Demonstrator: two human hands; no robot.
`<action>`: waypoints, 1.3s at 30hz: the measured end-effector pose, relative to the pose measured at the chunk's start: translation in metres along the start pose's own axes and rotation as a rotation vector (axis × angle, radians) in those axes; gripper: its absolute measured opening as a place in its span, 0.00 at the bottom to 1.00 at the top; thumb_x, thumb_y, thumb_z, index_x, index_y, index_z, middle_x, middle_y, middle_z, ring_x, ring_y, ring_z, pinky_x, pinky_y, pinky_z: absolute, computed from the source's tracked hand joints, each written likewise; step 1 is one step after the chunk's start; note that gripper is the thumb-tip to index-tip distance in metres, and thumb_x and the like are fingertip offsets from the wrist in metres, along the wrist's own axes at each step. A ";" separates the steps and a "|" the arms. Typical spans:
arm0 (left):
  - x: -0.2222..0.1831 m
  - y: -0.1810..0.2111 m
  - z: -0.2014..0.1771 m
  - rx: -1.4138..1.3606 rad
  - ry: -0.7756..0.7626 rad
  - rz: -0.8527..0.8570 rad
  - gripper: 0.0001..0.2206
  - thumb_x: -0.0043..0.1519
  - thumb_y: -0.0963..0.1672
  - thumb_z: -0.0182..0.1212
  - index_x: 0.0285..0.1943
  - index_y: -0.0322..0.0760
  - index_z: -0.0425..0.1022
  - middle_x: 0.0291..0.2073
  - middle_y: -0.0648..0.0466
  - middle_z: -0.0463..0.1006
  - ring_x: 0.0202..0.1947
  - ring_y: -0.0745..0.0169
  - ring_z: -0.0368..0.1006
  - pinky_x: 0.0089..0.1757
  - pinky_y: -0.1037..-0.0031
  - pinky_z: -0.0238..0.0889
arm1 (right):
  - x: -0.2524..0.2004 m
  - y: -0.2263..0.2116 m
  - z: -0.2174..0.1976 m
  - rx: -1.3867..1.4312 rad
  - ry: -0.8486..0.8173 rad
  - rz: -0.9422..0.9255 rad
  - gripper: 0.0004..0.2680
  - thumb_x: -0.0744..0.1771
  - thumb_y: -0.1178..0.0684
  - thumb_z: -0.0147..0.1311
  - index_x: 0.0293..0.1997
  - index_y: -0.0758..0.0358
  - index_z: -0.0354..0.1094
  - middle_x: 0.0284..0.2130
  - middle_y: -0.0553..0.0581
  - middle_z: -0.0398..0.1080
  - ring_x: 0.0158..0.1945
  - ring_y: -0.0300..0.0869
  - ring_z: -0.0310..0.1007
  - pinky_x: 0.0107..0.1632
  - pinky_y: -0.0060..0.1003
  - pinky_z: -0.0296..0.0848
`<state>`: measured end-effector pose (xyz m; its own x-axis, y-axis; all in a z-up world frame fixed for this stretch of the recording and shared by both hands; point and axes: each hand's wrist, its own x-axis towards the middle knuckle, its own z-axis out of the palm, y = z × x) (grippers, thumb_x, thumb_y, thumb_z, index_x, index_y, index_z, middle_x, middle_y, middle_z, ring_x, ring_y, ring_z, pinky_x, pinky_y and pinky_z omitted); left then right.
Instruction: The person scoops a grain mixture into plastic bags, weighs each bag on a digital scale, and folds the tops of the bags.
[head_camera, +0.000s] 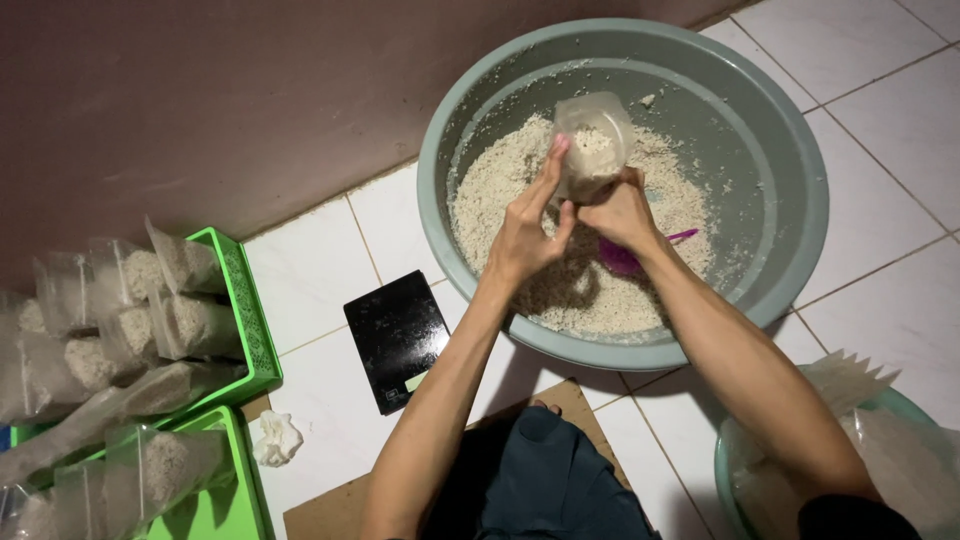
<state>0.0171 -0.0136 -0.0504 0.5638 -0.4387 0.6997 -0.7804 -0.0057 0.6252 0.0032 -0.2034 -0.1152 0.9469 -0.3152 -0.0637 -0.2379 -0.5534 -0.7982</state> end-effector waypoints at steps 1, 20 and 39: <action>0.004 0.007 -0.002 0.000 -0.003 0.003 0.34 0.60 0.37 0.52 0.78 0.38 0.46 0.72 0.43 0.54 0.69 0.44 0.58 0.63 0.58 0.59 | -0.012 -0.025 -0.008 0.002 0.004 0.000 0.25 0.54 0.47 0.69 0.50 0.75 0.71 0.48 0.70 0.72 0.59 0.55 0.66 0.58 0.49 0.68; -0.007 0.018 -0.034 -0.038 0.111 -0.333 0.11 0.63 0.38 0.54 0.54 0.39 0.69 0.41 0.44 0.73 0.45 0.41 0.74 0.44 0.59 0.72 | -0.046 -0.078 -0.046 0.274 0.206 -0.438 0.16 0.55 0.58 0.76 0.37 0.78 0.73 0.31 0.75 0.73 0.37 0.50 0.74 0.31 0.35 0.70; -0.112 0.148 -0.214 0.297 0.134 -0.344 0.30 0.64 0.36 0.54 0.76 0.38 0.50 0.58 0.41 0.68 0.58 0.37 0.68 0.58 0.53 0.61 | -0.160 -0.278 0.036 0.367 -0.407 -0.587 0.23 0.54 0.58 0.74 0.48 0.77 0.71 0.38 0.73 0.73 0.42 0.58 0.76 0.39 0.50 0.76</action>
<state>-0.1043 0.2271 0.0377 0.8176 -0.2470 0.5201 -0.5750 -0.3955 0.7162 -0.0743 0.0282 0.0954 0.9167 0.2940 0.2706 0.3428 -0.2307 -0.9106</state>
